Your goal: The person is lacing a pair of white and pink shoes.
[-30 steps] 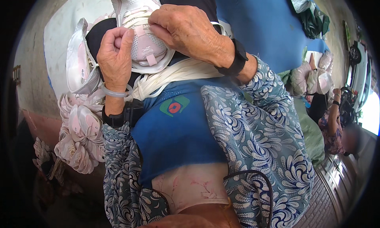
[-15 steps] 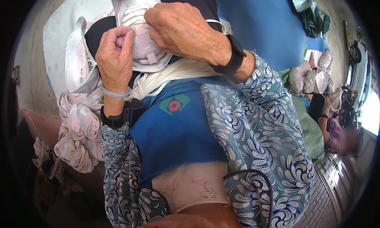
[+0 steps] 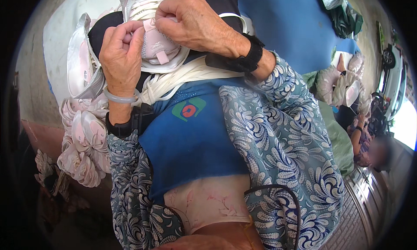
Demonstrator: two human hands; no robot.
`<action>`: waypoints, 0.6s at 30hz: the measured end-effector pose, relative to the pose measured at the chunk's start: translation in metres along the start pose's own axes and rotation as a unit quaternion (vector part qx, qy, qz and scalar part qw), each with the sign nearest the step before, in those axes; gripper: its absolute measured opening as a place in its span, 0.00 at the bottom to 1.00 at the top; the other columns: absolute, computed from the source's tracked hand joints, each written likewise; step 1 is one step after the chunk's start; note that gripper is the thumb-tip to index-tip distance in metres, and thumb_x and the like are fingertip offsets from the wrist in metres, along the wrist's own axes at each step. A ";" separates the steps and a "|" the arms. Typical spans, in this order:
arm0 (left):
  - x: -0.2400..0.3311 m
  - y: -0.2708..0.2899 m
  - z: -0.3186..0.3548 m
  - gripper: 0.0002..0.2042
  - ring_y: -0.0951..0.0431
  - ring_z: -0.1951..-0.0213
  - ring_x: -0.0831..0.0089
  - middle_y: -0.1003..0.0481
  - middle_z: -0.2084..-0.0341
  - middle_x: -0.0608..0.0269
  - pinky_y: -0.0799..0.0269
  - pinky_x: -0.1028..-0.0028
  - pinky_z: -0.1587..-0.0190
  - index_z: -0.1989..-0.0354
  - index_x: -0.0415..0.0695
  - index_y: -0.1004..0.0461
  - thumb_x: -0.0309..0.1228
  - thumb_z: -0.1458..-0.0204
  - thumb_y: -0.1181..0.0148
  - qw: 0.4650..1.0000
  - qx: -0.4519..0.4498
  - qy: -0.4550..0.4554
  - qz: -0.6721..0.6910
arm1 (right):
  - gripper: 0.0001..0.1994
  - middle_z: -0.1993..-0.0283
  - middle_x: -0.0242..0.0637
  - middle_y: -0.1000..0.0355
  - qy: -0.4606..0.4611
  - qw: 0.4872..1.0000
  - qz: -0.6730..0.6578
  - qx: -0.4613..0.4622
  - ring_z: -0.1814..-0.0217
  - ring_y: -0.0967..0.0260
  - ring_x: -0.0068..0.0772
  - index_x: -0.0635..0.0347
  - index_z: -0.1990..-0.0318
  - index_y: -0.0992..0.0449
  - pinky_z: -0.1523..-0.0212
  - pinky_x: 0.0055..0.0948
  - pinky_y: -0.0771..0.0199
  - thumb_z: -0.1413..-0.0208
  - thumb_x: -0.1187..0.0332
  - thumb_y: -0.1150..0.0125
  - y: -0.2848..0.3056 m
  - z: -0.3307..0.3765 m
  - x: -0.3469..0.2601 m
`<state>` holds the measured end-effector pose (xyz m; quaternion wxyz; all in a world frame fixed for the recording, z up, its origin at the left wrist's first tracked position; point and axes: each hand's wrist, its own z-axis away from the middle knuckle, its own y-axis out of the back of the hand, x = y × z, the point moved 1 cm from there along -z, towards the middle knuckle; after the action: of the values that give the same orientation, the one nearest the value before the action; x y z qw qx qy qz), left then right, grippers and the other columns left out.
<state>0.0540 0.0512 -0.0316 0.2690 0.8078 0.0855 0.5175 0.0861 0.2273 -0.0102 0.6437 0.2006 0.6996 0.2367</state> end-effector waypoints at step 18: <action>0.002 -0.003 -0.001 0.03 0.31 0.76 0.70 0.34 0.77 0.61 0.35 0.71 0.73 0.67 0.42 0.25 0.25 0.50 0.40 0.999 -0.027 -0.028 -0.008 | 0.08 0.79 0.50 0.35 0.003 1.000 0.023 0.005 0.76 0.32 0.49 0.71 0.72 0.28 0.76 0.38 0.35 0.49 0.73 0.49 0.009 0.004 -0.018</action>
<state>0.0544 0.0549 -0.0317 0.2976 0.8135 0.0702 0.4947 0.0910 0.2243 0.0089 0.6353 0.2191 0.6975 0.2490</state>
